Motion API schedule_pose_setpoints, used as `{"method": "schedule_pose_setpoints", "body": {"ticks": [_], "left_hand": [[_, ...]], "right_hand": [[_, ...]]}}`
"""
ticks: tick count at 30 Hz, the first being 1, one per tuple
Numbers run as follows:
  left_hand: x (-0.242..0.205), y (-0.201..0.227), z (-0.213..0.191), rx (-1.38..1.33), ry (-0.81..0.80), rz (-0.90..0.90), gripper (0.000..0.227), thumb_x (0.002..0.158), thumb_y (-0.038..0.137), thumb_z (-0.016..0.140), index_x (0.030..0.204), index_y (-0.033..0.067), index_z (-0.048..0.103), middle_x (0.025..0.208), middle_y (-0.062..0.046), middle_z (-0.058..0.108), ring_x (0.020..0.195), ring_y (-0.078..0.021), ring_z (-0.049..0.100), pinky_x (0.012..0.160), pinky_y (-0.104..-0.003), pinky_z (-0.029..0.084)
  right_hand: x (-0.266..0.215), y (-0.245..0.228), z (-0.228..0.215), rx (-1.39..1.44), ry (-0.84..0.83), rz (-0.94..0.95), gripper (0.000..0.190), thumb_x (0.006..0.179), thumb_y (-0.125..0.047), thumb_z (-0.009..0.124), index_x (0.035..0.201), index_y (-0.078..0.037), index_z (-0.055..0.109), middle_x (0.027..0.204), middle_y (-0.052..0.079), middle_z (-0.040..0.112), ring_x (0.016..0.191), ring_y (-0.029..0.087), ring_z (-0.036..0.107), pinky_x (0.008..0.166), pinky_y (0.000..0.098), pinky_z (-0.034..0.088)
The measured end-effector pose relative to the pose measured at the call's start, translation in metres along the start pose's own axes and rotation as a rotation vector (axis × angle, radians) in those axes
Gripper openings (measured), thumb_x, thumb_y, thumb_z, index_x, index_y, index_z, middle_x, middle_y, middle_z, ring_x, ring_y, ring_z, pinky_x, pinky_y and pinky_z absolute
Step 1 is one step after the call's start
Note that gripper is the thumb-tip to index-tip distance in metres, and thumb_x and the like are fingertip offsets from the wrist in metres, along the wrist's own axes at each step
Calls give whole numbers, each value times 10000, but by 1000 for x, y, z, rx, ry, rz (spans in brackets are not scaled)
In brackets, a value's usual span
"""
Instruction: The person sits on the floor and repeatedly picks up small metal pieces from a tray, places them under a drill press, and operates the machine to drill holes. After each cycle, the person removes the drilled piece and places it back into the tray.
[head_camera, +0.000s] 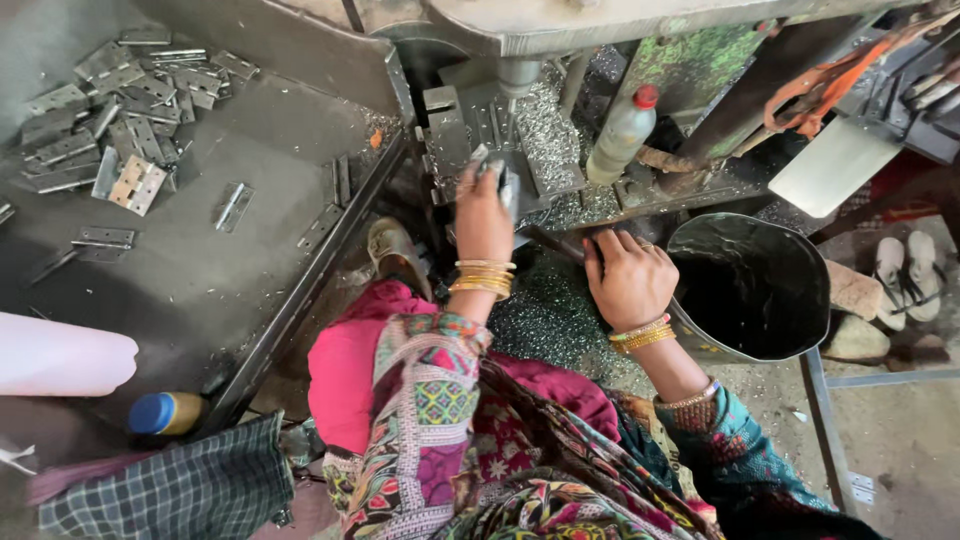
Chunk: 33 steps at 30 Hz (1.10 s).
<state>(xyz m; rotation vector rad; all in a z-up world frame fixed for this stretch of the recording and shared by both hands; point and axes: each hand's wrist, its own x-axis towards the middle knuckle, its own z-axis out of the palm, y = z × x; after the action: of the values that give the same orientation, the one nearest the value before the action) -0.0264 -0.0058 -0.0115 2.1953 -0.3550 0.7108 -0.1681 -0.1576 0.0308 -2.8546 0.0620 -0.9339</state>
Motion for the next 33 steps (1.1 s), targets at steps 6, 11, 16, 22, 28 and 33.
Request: {"method": "schedule_pose_setpoints", "body": {"ticks": [6, 11, 16, 22, 28, 33], "left_hand": [[-24, 15, -5, 630, -287, 155, 623, 924, 444, 649, 1304, -50, 670, 1533, -175, 499, 1509, -287, 290, 976, -442, 419], [-1, -5, 20, 602, -402, 78, 531, 939, 404, 623, 1279, -1, 671, 1560, -150, 478, 1500, -314, 295, 970, -434, 383], [24, -28, 46, 666, -248, 105, 464, 975, 327, 603, 1299, 3, 676, 1539, -126, 524, 1505, -316, 330, 1064, -443, 383], [23, -22, 39, 610, -260, 109, 479, 928, 308, 594, 1260, -29, 669, 1493, -153, 546, 1434, -347, 373, 1010, -469, 374], [18, -21, 22, 621, -303, 101, 348, 954, 179, 552, 1240, 42, 694, 1501, -84, 572, 1479, -310, 376, 1041, -484, 377], [26, -32, 43, 691, -256, 127, 377, 1014, 119, 499, 1341, 34, 667, 1530, -111, 559, 1501, -304, 373, 1038, -457, 389]], "right_hand": [[7, 0, -7, -60, -194, 46, 220, 937, -338, 690, 903, -124, 655, 771, 78, 703, 679, 302, 697, 643, 421, 528], [18, 6, -6, -196, -587, 26, 359, 927, -434, 672, 1065, -103, 657, 729, 95, 727, 653, 293, 732, 535, 429, 544], [-5, 26, 25, -232, -637, -28, 409, 954, -467, 653, 1099, -85, 652, 710, 97, 727, 652, 289, 739, 536, 419, 538], [-96, 59, 90, 273, -737, 275, 401, 946, -474, 657, 1054, -89, 625, 729, 164, 712, 659, 388, 712, 603, 498, 536], [-98, 65, 98, 166, -770, 279, 406, 911, -493, 662, 1026, -105, 619, 753, 174, 715, 710, 401, 719, 614, 524, 559], [-72, 68, 84, 8, -603, 66, 388, 883, -457, 669, 1041, -106, 617, 772, 158, 724, 714, 374, 722, 606, 502, 566]]}}
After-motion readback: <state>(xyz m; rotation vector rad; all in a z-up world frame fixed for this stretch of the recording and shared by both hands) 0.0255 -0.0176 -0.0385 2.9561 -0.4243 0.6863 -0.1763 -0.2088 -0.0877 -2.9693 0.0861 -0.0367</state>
